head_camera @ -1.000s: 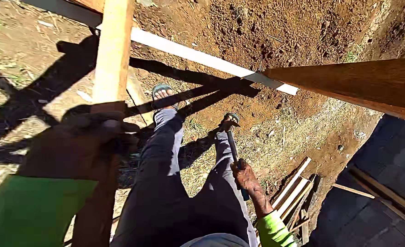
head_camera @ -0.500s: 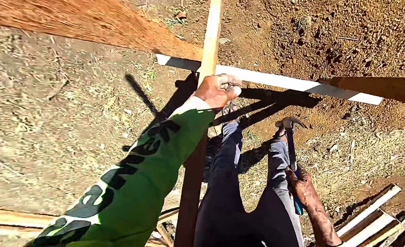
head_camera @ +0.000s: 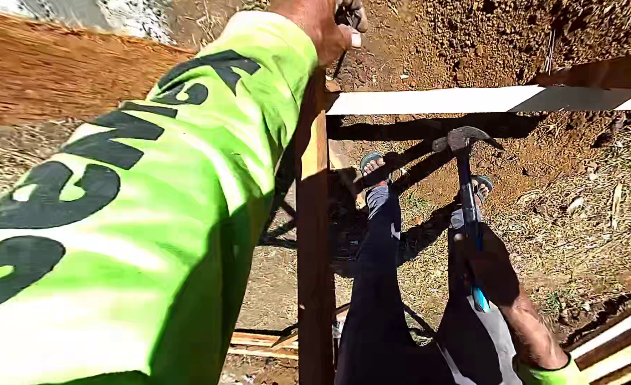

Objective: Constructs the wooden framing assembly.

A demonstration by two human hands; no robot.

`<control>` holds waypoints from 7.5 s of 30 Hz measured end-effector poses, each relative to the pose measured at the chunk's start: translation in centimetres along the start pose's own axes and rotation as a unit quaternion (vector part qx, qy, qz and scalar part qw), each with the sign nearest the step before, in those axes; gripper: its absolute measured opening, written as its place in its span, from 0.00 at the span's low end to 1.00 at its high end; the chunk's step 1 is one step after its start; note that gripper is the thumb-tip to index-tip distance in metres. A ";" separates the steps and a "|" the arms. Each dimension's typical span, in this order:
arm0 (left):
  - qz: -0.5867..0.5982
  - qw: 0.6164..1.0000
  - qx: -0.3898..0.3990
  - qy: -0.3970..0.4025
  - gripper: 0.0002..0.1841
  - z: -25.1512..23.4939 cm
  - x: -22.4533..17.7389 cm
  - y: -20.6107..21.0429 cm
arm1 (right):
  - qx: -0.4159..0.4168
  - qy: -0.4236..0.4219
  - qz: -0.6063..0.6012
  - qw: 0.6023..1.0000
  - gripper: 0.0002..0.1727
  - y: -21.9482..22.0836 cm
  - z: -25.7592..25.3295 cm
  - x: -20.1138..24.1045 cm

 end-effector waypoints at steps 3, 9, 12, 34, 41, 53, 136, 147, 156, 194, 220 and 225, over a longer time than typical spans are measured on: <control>-0.038 0.999 0.026 0.005 0.14 -0.4 -0.2 0.4 | 0.003 -0.010 -0.018 1.000 0.23 0.7 -0.7 -0.1; -0.087 0.995 0.056 -0.007 0.13 0.1 0.0 -0.1 | 0.003 -0.021 -0.038 0.999 0.22 1.2 -1.3 -0.7; -0.093 0.994 0.062 0.009 0.14 0.2 0.8 0.3 | 0.003 -0.002 -0.045 0.999 0.21 0.9 -1.5 -1.0; -0.156 0.972 0.133 0.112 0.13 0.8 2.0 1.8 | 0.028 -0.078 -0.130 0.988 0.20 2.3 -1.6 0.7; -0.132 0.974 0.127 0.129 0.12 0.8 2.7 2.0 | 0.036 -0.118 -0.184 0.975 0.16 3.1 -0.8 1.7; -0.175 0.970 0.135 0.100 0.13 1.9 2.0 2.3 | 0.101 -0.166 -0.317 0.928 0.14 7.1 -1.5 4.2; 0.154 0.870 -0.093 -0.460 0.44 28.1 -3.7 12.3 | 0.173 0.009 -0.303 0.937 0.33 15.8 -5.0 8.0; 0.131 0.867 -0.060 -0.477 0.42 28.1 -4.3 12.7 | 0.017 -0.165 -0.429 0.888 0.31 15.8 -5.4 8.9; 0.121 0.883 -0.047 -0.452 0.43 28.0 -4.3 12.5 | 0.048 -0.248 -0.550 0.796 0.24 8.9 0.3 5.2; 0.102 0.904 -0.039 -0.413 0.39 28.0 -4.1 12.5 | -0.003 -0.214 -0.430 0.877 0.26 15.8 -6.5 8.3; 0.106 0.912 -0.030 -0.395 0.36 28.2 -4.2 13.2 | 0.051 -0.325 -0.607 0.723 0.27 6.1 0.5 5.5; 0.107 0.904 -0.041 -0.411 0.43 28.2 -4.1 12.9 | -0.039 -0.295 -0.501 0.813 0.29 13.2 -5.3 10.6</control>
Point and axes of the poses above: each hand's wrist, its own z-axis away from the middle knuckle, its own y-axis out of the palm, x = y × z, the point moved 3 cm from there along -z, towards the middle knuckle, and after that the axes turned 11 degrees about y, right-handed, at the moved point
